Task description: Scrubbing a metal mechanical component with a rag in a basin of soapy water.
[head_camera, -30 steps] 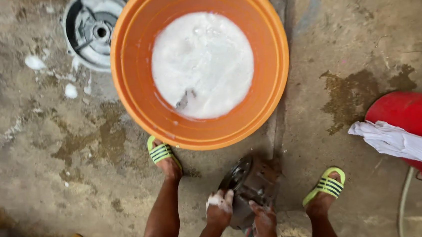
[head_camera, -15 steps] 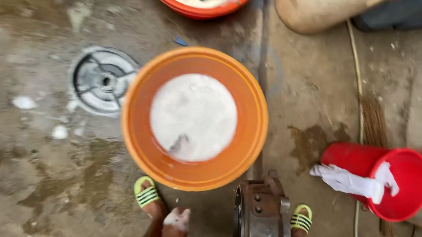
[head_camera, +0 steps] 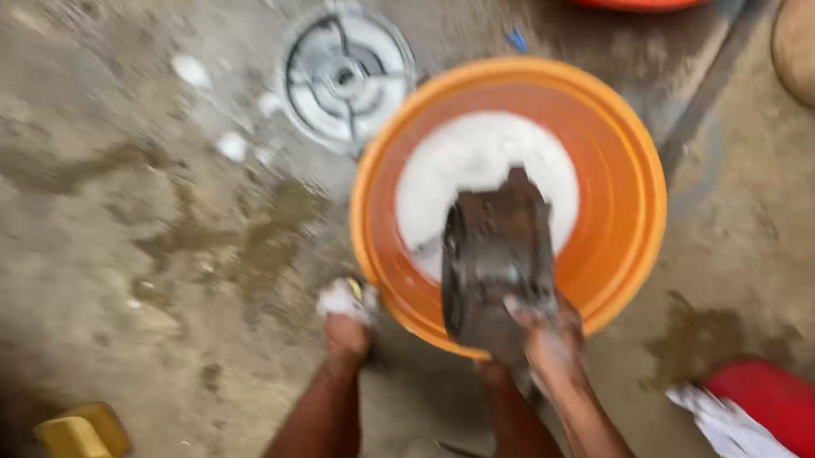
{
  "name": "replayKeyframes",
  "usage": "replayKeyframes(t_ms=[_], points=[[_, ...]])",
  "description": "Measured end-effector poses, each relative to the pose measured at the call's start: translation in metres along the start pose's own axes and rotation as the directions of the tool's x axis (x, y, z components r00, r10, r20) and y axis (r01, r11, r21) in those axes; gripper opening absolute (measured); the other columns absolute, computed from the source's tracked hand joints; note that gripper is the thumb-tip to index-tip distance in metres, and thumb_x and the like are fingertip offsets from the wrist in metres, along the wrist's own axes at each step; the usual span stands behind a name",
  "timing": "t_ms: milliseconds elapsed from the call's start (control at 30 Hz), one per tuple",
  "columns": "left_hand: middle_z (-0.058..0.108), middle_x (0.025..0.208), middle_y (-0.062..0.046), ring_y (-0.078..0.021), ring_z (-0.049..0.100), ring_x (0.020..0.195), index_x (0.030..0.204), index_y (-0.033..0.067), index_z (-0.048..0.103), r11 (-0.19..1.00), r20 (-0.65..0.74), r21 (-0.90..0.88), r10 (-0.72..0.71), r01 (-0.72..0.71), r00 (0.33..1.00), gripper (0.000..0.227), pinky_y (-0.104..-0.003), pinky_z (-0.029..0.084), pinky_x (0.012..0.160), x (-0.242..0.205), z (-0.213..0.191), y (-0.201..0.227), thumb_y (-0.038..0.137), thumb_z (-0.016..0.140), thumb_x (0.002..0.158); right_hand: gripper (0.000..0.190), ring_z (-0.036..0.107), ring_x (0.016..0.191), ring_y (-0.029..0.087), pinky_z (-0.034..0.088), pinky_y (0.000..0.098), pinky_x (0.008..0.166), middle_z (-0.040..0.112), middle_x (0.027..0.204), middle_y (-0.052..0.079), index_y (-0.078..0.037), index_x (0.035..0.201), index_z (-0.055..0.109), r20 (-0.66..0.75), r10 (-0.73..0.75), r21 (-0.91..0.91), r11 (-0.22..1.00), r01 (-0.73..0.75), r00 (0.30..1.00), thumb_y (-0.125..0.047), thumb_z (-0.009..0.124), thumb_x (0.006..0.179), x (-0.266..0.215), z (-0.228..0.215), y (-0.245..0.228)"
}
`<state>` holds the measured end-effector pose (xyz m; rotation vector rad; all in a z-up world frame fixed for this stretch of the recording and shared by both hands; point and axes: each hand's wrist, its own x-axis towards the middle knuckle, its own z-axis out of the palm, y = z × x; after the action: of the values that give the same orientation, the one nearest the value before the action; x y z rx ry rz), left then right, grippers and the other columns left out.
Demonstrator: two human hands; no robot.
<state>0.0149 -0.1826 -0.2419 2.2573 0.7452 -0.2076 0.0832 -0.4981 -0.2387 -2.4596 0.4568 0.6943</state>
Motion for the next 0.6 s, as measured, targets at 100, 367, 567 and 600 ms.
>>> replayKeyframes(t_ms=[100, 367, 567, 600], points=[[0.07, 0.098, -0.022, -0.0397, 0.065, 0.104, 0.106, 0.0013, 0.068, 0.892, 0.028, 0.407, -0.23, 0.199, 0.973, 0.039, -0.055, 0.048, 0.101, 0.051, 0.009, 0.039, 0.036, 0.071, 0.089, 0.05, 0.07, 0.096, 0.046, 0.057, 0.0572, 0.063, 0.071, 0.1, 0.024, -0.001, 0.122, 0.07, 0.097, 0.102, 0.272, 0.954, -0.124, 0.99, -0.024, 0.088, 0.081, 0.056, -0.025, -0.091], [0.031, 0.163, -0.016, -0.0437, 0.043, 0.142, 0.166, 0.0222, 0.011, 0.82, -0.134, 0.36, -0.426, 0.444, 0.895, 0.105, -0.061, 0.051, 0.102, 0.092, 0.092, -0.01, 0.034, 0.078, 0.087, 0.029, 0.066, 0.088, 0.01, 0.055, 0.0313, 0.077, 0.071, 0.084, 0.006, -0.009, 0.102, 0.076, -0.087, 0.073, 0.503, 0.864, -0.019, 0.993, -0.011, 0.085, 0.075, 0.127, -0.012, -0.108], [0.037, 0.154, -0.025, -0.0484, 0.046, 0.137, 0.165, 0.011, 0.016, 0.911, -0.215, 0.312, -0.207, 0.268, 0.954, 0.102, -0.064, 0.052, 0.097, 0.08, 0.106, -0.027, 0.028, 0.078, 0.086, 0.032, 0.071, 0.087, 0.013, 0.055, 0.0294, 0.081, 0.072, 0.086, 0.006, -0.013, 0.104, 0.075, -0.087, 0.089, 0.416, 0.908, -0.045, 0.992, -0.008, 0.086, 0.074, 0.131, -0.029, -0.13], [0.037, 0.154, -0.025, -0.0484, 0.046, 0.137, 0.165, 0.011, 0.016, 0.912, -0.214, 0.315, -0.203, 0.264, 0.956, 0.102, -0.064, 0.052, 0.097, 0.086, 0.105, -0.031, 0.028, 0.078, 0.086, 0.032, 0.071, 0.087, 0.013, 0.055, 0.0294, 0.081, 0.072, 0.086, 0.006, -0.013, 0.104, 0.075, -0.088, 0.092, 0.419, 0.907, -0.046, 0.992, -0.008, 0.086, 0.074, 0.143, -0.02, -0.118]])
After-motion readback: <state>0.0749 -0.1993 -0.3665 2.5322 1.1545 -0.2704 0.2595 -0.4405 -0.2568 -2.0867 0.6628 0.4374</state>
